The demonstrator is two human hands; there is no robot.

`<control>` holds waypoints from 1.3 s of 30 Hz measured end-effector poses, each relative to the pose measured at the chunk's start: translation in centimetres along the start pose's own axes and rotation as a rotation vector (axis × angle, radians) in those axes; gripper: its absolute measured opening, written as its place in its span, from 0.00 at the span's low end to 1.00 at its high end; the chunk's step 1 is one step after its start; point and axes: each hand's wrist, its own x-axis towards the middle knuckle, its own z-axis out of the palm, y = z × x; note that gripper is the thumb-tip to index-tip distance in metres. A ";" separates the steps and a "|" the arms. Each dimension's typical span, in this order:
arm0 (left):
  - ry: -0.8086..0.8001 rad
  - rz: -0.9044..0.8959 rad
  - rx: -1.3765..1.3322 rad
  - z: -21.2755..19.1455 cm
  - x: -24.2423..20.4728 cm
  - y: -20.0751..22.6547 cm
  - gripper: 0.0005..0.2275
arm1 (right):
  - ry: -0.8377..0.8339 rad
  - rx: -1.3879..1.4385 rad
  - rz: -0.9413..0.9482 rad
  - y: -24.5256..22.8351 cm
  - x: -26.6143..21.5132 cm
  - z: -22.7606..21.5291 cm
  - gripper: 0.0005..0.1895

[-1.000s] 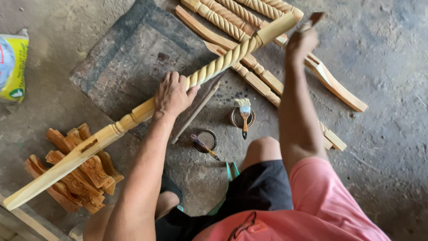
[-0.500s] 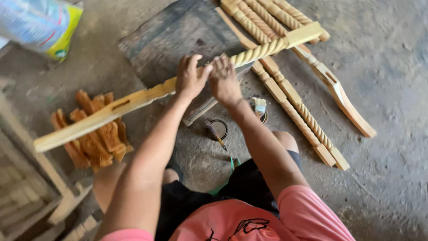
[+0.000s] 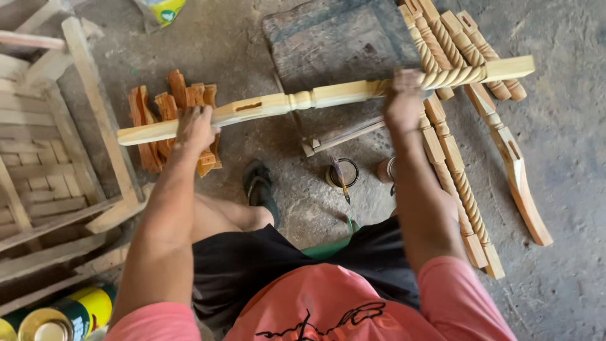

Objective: The person sands and paints a carved wooden chair leg by hand, using sandpaper to smooth the surface and a brush to apply a dark liquid.

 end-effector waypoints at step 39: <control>0.554 0.242 -0.281 -0.8 0.9 17.4 0.33 | -0.023 -0.258 -0.121 4.3 0.7 8.0 0.21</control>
